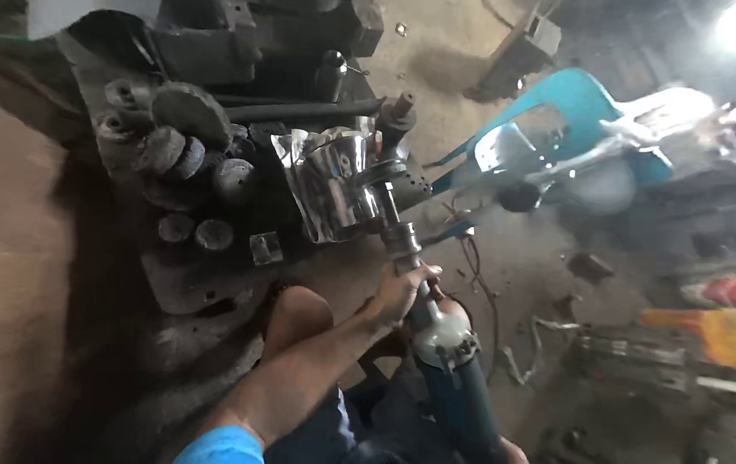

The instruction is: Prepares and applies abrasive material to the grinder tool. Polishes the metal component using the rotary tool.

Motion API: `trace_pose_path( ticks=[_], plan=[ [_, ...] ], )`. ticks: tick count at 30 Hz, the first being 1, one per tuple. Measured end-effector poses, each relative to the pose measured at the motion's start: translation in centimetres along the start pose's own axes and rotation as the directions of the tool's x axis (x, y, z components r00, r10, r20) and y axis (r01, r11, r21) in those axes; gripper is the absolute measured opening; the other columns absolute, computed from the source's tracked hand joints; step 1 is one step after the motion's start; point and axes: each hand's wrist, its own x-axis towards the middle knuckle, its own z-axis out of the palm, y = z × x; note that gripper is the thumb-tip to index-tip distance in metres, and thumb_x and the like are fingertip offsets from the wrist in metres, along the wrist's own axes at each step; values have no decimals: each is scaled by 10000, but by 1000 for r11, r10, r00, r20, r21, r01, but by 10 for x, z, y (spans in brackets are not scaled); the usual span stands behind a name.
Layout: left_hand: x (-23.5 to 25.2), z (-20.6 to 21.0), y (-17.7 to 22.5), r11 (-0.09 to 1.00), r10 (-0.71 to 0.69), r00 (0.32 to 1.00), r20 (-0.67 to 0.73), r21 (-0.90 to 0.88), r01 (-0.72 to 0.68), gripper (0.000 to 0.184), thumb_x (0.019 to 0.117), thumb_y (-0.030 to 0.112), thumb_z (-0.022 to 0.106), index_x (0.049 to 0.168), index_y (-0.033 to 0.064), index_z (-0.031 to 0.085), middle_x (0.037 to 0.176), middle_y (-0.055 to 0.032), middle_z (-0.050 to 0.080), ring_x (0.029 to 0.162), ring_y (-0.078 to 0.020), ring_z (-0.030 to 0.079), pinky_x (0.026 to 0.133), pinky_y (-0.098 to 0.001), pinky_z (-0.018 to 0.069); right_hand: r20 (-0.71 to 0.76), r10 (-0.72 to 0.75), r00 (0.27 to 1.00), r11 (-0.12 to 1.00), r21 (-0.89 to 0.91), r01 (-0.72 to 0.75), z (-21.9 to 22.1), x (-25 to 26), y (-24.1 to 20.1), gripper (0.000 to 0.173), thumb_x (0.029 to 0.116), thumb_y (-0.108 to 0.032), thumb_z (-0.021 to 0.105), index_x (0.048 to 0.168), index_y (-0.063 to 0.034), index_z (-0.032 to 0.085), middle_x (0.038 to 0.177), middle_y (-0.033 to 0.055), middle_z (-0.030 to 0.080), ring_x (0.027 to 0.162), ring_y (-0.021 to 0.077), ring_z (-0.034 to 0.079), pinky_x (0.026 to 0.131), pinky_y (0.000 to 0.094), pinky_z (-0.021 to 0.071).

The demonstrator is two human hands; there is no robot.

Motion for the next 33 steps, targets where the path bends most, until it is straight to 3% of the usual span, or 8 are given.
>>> trace_pose_path(
  ticks=[6,10,16,23,28,30,33],
  plan=[
    [5,-10,9,1000,-17,1000,-9,24,17,79,982,31,570,917,-10,551,700,-108,615,622,-213,651,685,-399,613,-5,-25,1000,1000,4,25,8,6,-11,453,770,-209,873,1123,9,692,997,68,761,923,91,733,897,339,616],
    [8,-12,7,1000,-25,997,70,18,24,88,993,49,552,921,-1,547,697,-112,615,627,-219,652,689,-399,606,-32,12,999,999,-48,-13,11,-2,-21,494,757,-228,886,1134,20,686,1009,80,756,944,82,725,918,318,600],
    [-8,-9,3,998,-53,997,64,27,51,75,994,31,553,922,14,543,703,-98,613,621,-201,650,673,-371,607,-87,45,995,998,-49,-49,21,-14,-6,549,744,-205,890,1171,55,664,1030,106,747,961,86,716,934,302,583],
    [-19,-9,-5,999,-22,1000,15,43,22,70,985,56,606,977,8,557,738,-116,627,647,-220,658,673,-392,610,-3,-28,1000,998,-52,27,2,-12,11,463,757,-164,870,1132,26,676,994,45,752,925,38,713,901,260,592],
    [-24,4,-7,999,-5,1000,2,43,5,128,1024,124,608,998,2,584,742,-107,639,659,-215,665,701,-382,613,51,-9,999,1000,-29,11,-11,-15,10,384,792,-200,852,1091,-19,692,928,28,754,829,76,730,818,309,627],
    [-26,11,-6,998,13,1000,-11,62,-12,160,1031,159,625,1031,3,587,741,-111,647,662,-220,674,705,-386,617,82,-11,997,1000,3,11,-18,-22,4,362,808,-218,846,1076,-22,703,895,54,757,778,132,735,776,372,639],
    [-23,16,-1,992,87,994,61,88,-92,194,1039,171,612,1089,-14,577,776,-142,670,698,-252,701,749,-423,630,154,-97,983,993,77,86,-28,-26,3,394,842,-243,814,1128,-8,678,949,91,751,838,183,738,813,429,635]
  ],
)
